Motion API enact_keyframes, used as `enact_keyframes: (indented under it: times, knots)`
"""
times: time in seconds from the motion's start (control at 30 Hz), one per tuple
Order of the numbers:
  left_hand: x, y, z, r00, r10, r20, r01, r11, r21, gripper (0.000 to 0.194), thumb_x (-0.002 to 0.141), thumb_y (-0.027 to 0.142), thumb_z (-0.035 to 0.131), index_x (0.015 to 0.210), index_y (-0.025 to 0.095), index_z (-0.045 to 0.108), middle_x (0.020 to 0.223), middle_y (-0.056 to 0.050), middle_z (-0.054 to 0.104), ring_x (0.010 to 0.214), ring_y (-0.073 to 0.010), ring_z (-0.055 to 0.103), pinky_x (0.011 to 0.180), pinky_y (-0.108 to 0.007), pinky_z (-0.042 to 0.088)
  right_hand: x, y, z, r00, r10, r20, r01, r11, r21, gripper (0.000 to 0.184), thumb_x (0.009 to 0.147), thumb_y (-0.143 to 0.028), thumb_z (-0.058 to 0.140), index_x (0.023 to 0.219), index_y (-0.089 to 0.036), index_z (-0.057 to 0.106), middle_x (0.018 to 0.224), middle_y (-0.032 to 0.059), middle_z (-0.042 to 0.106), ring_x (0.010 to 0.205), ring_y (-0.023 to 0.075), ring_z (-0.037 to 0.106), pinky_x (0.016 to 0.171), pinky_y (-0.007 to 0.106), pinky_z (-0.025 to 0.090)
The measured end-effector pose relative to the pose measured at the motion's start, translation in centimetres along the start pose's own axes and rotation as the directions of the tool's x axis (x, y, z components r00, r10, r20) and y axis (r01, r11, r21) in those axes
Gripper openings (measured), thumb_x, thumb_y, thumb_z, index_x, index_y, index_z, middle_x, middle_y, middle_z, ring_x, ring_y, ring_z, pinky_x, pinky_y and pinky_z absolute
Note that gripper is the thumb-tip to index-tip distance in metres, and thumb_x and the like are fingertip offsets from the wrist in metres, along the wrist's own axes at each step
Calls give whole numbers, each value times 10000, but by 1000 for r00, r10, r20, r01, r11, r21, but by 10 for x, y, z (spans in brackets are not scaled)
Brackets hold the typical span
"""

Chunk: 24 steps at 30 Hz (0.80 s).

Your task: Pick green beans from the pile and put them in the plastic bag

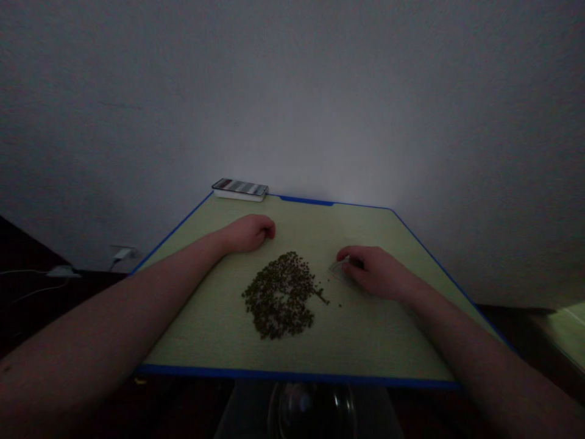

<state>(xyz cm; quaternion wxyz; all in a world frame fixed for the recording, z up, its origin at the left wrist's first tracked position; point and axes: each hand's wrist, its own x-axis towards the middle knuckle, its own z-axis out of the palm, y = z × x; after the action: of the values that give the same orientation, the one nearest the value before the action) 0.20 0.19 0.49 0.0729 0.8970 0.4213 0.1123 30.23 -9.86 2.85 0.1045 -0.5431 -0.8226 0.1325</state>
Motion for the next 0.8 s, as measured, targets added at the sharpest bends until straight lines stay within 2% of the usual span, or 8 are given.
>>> enact_keyframes:
  times: [0.1, 0.3, 0.6, 0.8]
  knots:
    - [0, 0, 0, 1000, 1, 0, -1, 1000, -1, 316, 662, 112, 377, 819, 165, 645, 840, -35, 659, 783, -159, 576, 723, -248, 434, 3, -11, 5, 996, -73, 44, 73, 997, 10, 288, 827, -225, 455, 1040, -203, 648, 739, 25, 656, 599, 136, 532, 578, 254, 362]
    - [0, 1, -1, 1000, 4, 0, -4, 1000, -9, 323, 656, 108, 373, 825, 162, 643, 848, -36, 662, 788, -158, 575, 727, -248, 432, 5, -24, 9, 974, -215, 70, 212, 976, 55, 299, 833, -173, 459, 1048, -192, 666, 956, 67, 688, 824, 173, 595, 738, 280, 420]
    - [1, -1, 1, 1000, 5, -5, -5, 1000, -6, 317, 663, 125, 370, 823, 174, 640, 839, -28, 660, 784, -159, 574, 729, -256, 431, 7, -32, 14, 931, -354, 84, 348, 934, 77, 304, 855, -134, 452, 1080, -199, 646, 950, 73, 660, 867, 177, 569, 793, 305, 417]
    - [1, -1, 1, 1000, 6, -7, -6, 1000, -5, 308, 658, 127, 373, 812, 172, 635, 823, -26, 654, 777, -158, 571, 724, -253, 429, 3, -33, 10, 903, -409, 132, 398, 912, 105, 308, 857, -122, 449, 1084, -208, 639, 906, 63, 618, 822, 167, 550, 756, 295, 418]
